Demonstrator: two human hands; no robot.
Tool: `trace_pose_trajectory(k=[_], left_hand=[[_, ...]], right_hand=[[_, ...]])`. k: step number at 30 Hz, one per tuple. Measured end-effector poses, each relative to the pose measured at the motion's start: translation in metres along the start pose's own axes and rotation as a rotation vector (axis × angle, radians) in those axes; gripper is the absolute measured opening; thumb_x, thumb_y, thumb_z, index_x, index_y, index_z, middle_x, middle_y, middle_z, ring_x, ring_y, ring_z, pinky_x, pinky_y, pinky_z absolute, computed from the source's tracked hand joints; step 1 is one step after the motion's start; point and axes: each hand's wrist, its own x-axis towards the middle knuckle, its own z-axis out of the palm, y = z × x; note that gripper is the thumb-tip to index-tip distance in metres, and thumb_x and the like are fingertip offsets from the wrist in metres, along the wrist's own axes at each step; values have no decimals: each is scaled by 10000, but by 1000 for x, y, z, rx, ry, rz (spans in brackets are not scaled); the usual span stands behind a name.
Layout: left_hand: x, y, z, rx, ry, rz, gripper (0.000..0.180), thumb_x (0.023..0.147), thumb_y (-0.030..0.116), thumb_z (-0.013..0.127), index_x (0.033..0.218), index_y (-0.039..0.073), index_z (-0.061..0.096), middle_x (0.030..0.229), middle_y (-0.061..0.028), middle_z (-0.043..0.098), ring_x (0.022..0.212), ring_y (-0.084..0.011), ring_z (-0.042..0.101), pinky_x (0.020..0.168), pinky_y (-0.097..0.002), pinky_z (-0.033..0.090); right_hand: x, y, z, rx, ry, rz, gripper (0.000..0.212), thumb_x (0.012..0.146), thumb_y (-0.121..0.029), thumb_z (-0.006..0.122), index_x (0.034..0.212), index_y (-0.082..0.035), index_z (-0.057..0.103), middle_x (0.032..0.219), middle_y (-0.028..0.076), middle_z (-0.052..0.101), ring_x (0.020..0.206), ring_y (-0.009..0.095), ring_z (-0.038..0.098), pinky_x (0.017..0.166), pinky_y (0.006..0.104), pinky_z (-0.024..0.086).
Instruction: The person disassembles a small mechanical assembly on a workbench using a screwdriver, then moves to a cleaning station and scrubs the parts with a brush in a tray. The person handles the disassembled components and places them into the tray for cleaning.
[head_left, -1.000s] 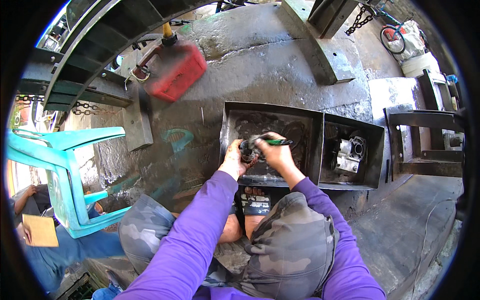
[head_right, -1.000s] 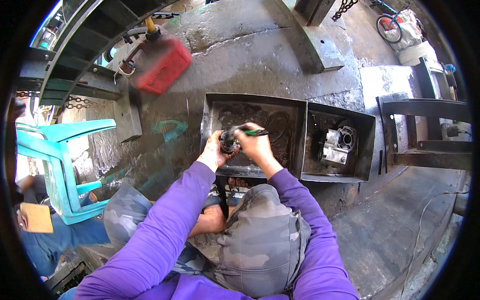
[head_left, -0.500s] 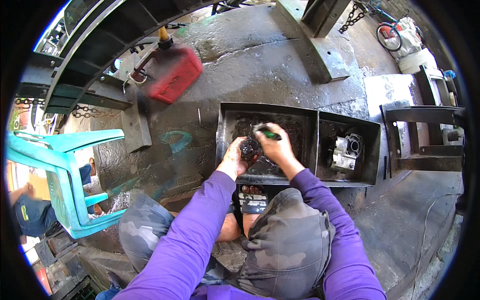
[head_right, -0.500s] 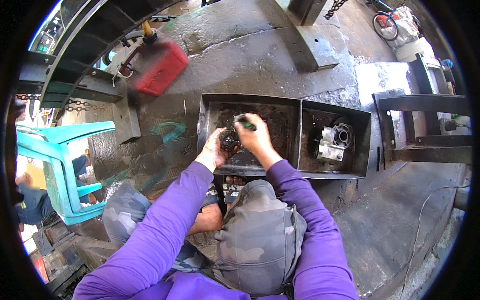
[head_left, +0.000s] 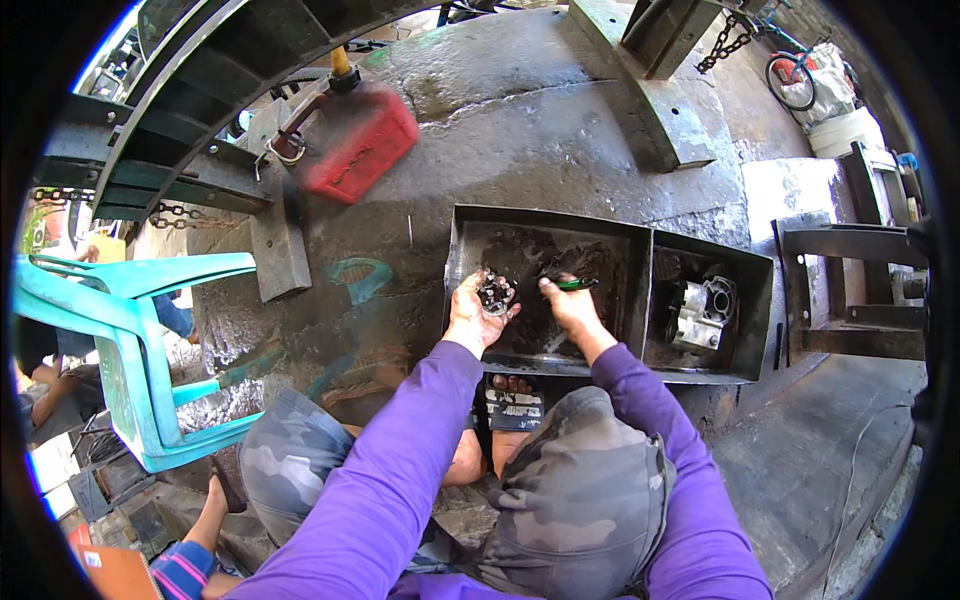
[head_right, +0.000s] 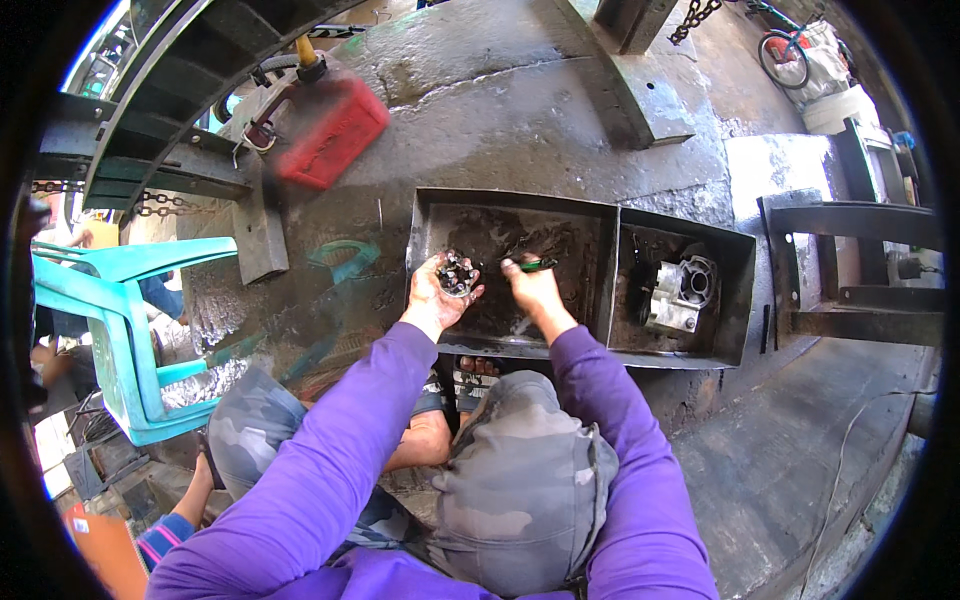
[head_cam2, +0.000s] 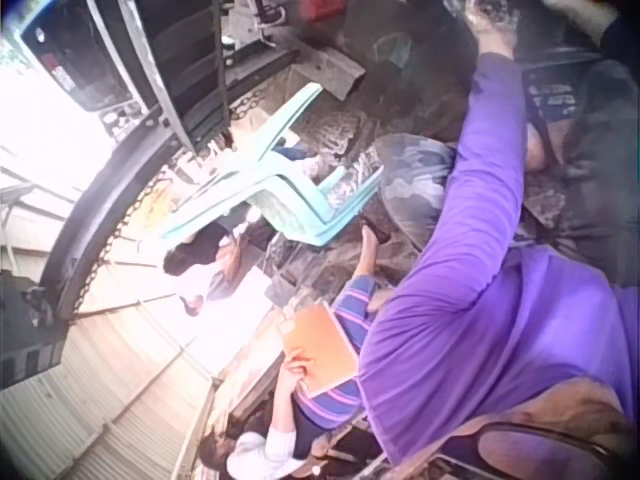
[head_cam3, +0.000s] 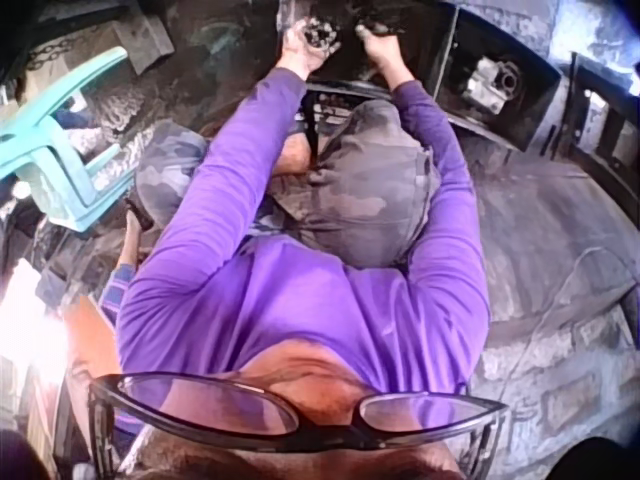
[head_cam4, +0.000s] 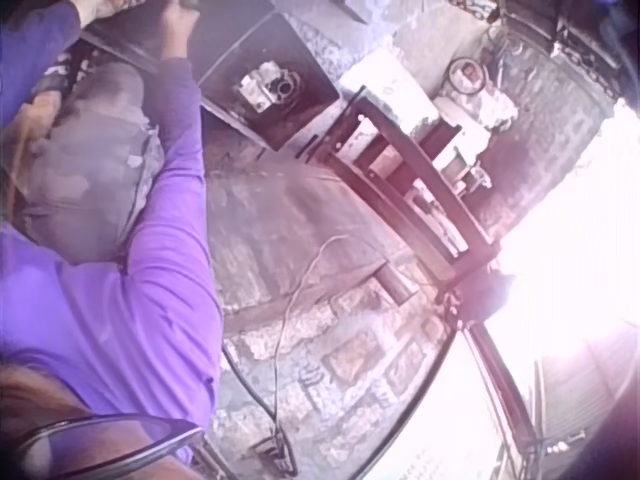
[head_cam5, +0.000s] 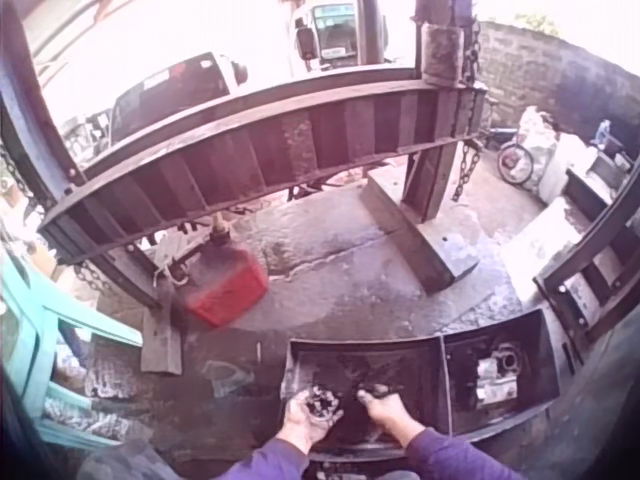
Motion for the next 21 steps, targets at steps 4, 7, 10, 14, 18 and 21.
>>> trace_pose_trajectory(k=[4,7,10,14,18,21], left_hand=[[13,-4,4,-56,205,86,365,1085,362,419,1096,67,633,1019,-153,736,914,-332,727,891,-530,598],[12,-11,8,-169,91,85,404,1095,319,358,1160,6,605,1049,-210,729,900,-372,739,869,-529,625],[5,-15,13,-43,194,150,385,1081,285,354,1168,4,603,1059,-215,727,942,-377,740,895,-558,615],[-1,-9,18,-146,92,52,444,1080,276,321,1151,-30,635,1026,-229,743,903,-377,749,884,-541,628],[-8,3,9,-104,-52,-24,343,1038,252,411,1121,-32,585,997,-216,710,867,-399,726,789,-552,642],[-8,3,7,-45,9,9,280,972,241,538,1113,1,550,973,-177,659,861,-375,692,774,-528,634]], right_hand=[[-43,-35,5,-45,-373,-387,330,950,-259,784,1119,17,718,1031,142,759,963,209,693,898,371,549],[-45,-67,-6,-127,-101,-319,265,944,-239,803,1055,-8,734,1076,135,763,970,185,697,869,362,551],[-55,-72,-1,-154,-141,-537,217,930,-205,811,1012,-17,740,1027,134,747,936,206,691,850,399,546],[-27,-44,-10,-101,-100,-222,225,901,-183,822,976,7,727,943,181,729,919,314,712,853,417,557],[-1,-10,-18,-514,474,-359,304,922,-189,798,1097,30,679,1139,262,680,1034,369,696,838,439,550],[-15,-7,-11,-106,62,-93,300,960,-204,771,1131,30,694,1137,197,716,1052,277,700,899,388,552]])
